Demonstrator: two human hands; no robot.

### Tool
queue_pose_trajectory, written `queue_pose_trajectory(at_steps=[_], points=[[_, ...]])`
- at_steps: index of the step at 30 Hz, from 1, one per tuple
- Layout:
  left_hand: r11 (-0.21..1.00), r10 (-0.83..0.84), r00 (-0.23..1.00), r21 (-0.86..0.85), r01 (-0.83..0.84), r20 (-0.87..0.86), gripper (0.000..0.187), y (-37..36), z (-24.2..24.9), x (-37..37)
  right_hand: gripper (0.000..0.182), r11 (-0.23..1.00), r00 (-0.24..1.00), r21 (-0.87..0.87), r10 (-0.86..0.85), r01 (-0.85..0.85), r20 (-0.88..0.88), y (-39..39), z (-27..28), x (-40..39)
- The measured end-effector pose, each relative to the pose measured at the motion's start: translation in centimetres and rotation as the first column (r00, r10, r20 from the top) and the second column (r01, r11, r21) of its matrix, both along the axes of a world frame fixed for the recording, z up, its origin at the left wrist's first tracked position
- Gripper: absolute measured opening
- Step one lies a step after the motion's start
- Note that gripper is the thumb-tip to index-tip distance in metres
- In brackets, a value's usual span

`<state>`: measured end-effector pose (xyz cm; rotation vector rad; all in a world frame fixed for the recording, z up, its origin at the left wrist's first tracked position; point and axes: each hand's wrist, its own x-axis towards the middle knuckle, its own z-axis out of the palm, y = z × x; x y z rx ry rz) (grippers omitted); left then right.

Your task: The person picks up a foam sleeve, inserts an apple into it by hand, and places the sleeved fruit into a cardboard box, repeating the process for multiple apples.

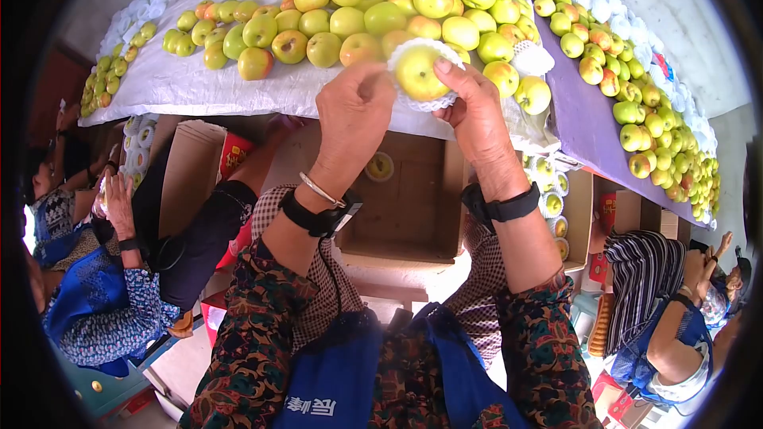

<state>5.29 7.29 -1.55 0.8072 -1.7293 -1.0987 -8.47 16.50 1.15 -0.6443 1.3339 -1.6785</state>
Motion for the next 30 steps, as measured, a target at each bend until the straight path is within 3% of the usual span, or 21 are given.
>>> queue_pose_trajectory(at_steps=[2,5,9,11,12,14,15,17,21,27,30], points=[[0.999,0.043,0.994,0.013,-0.042,-0.098,0.016,0.0,0.1,-0.1,0.054,0.997,0.989,0.05,-0.054,0.062,-0.141,-0.1,-0.3,0.0],[0.998,-0.01,0.999,0.061,0.013,-0.046,0.023,-0.2,0.0,0.2,0.054,0.992,0.973,0.08,-0.082,0.101,-0.218,-0.2,-0.4,0.1],[0.991,-0.113,0.986,0.057,0.12,-0.119,0.035,-0.1,0.8,-0.1,0.054,0.992,0.973,0.069,-0.089,0.106,-0.213,0.0,0.0,0.4],[0.813,-0.337,0.894,0.387,0.435,-0.296,0.047,0.1,1.3,0.1,0.053,0.997,0.979,0.078,0.024,-0.009,-0.201,0.1,0.2,0.4],[0.813,-0.337,0.894,0.388,0.434,-0.295,0.047,0.0,1.3,0.2,0.053,0.997,0.979,0.078,0.025,-0.009,-0.201,0.1,0.4,0.3],[0.655,-0.341,0.812,0.5,0.567,-0.473,0.048,-0.3,1.2,0.4,0.051,0.998,0.993,0.03,0.045,-0.048,0.108,0.2,0.6,-0.2],[0.653,-0.344,0.811,0.5,0.569,-0.474,0.048,-0.3,1.4,0.4,0.051,0.999,0.993,0.03,0.042,-0.045,0.107,0.3,0.6,-0.4],[0.563,-0.3,0.702,0.474,0.677,-0.646,0.046,-0.2,2.0,0.3,0.047,0.998,0.995,0.032,0.046,-0.049,0.094,0.4,0.5,-0.8],[0.581,-0.345,0.699,0.442,0.683,-0.626,0.046,-0.1,1.9,0.5,0.044,0.998,0.998,0.038,0.041,-0.043,0.053,0.6,0.1,-1.2],[0.577,-0.343,0.723,0.473,0.666,-0.599,0.048,-0.2,1.8,0.4,0.032,0.997,0.975,-0.024,0.071,-0.067,0.212,0.5,-0.5,-1.9],[0.652,-0.366,0.782,0.461,0.602,-0.505,0.049,-0.3,1.4,0.1,0.03,0.999,0.993,0.022,-0.045,0.043,0.108,0.4,-0.4,-1.3]])
